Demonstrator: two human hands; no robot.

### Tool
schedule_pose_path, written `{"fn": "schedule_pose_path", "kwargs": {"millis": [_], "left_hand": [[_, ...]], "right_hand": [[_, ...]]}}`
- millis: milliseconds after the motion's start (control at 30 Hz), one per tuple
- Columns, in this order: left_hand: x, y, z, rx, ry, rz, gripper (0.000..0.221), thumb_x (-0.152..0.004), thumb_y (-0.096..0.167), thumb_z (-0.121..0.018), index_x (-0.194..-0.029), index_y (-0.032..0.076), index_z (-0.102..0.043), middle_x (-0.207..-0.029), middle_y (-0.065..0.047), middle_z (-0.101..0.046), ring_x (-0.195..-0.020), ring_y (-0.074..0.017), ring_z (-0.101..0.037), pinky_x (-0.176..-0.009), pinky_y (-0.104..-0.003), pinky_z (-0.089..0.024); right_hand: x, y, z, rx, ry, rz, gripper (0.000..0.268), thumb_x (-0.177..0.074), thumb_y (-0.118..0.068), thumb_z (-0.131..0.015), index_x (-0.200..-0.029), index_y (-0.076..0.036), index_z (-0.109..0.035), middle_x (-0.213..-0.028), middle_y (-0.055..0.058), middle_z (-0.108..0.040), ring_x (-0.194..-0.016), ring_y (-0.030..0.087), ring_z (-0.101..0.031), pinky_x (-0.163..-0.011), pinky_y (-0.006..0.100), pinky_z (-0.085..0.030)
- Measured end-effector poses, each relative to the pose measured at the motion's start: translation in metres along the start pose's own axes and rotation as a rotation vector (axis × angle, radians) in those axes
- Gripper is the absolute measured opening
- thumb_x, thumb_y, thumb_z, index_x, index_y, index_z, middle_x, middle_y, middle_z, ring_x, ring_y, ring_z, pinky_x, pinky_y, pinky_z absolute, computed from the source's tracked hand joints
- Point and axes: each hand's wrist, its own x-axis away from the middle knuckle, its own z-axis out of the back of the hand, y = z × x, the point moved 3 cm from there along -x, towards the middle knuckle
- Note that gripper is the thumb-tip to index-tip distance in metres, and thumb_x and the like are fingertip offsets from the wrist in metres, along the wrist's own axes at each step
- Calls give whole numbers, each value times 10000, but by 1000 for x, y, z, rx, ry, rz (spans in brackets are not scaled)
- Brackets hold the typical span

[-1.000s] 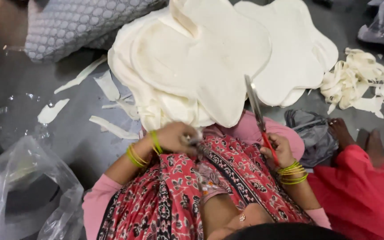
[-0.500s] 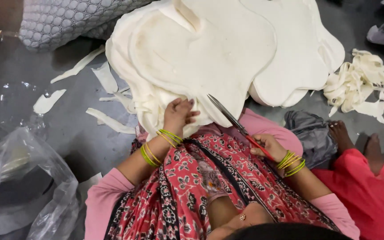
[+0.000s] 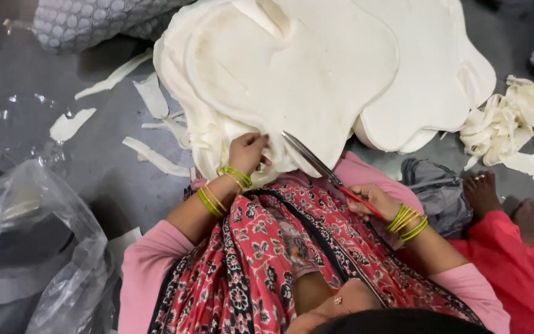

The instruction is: The person cuts out shapes from foam sheets using a pair of scissors.

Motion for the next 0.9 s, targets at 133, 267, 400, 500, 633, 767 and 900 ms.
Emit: {"fn": "schedule_pose_path", "kwargs": {"millis": [133,267,400,500,633,767,900], "left_hand": [[-20,-12,-8,-124,32,-14,250,-918,237,-713,-779,35,-665,-634,-15,-651,-452,-145,-638,-372,-272,-377],[-44,-44,-4,-230,98,-151,343,-909,190,-761,-713,-43,-604,-561,-69,-584,-443,-155,-620,-401,-303,-424],[-42,-52,2,-202,96,-185,309,-914,155,-739,-692,-26,-623,-542,-59,-580,-422,-140,-562,-406,-315,-419],[-38,-51,4,-106,61,-180,279,-924,133,-722,-700,-8,-634,-553,-36,-575,-417,-122,-522,-399,-312,-396],[-36,-50,2,-65,42,-167,285,-928,119,-720,-696,-14,-620,-556,-28,-564,-411,-117,-516,-389,-308,-387],[-36,-47,3,-45,23,-166,259,-928,116,-716,-722,-13,-626,-563,-22,-569,-404,-109,-511,-383,-297,-385],[-36,-48,3,-31,-17,-136,227,-935,122,-700,-760,-7,-635,-562,-17,-573,-397,-102,-503,-380,-290,-367]], "right_hand": [[2,-21,1,-5,-28,8,246,-908,-252,-743,-842,-45,-627,-649,-3,-610,-494,71,-556,-446,229,-437],[3,-29,1,49,-10,-22,246,-914,-264,-735,-844,-54,-627,-653,-12,-600,-496,61,-541,-447,223,-428],[5,-27,0,60,-39,-84,238,-915,-272,-726,-851,-58,-642,-640,-13,-589,-481,63,-536,-442,224,-422],[0,-31,-2,57,-37,-114,252,-931,-285,-711,-849,-59,-638,-617,-11,-575,-474,65,-529,-438,223,-412],[-13,-38,-9,54,-18,-120,277,-947,-305,-697,-843,-58,-626,-606,-18,-561,-469,64,-524,-432,222,-410],[-30,-40,-15,-33,-36,-87,290,-943,-324,-700,-854,-59,-624,-595,-20,-556,-456,68,-525,-419,224,-415],[-46,-15,-12,-43,-4,-36,294,-943,-317,-720,-864,-49,-628,-615,-8,-581,-468,73,-540,-432,220,-424]]}}
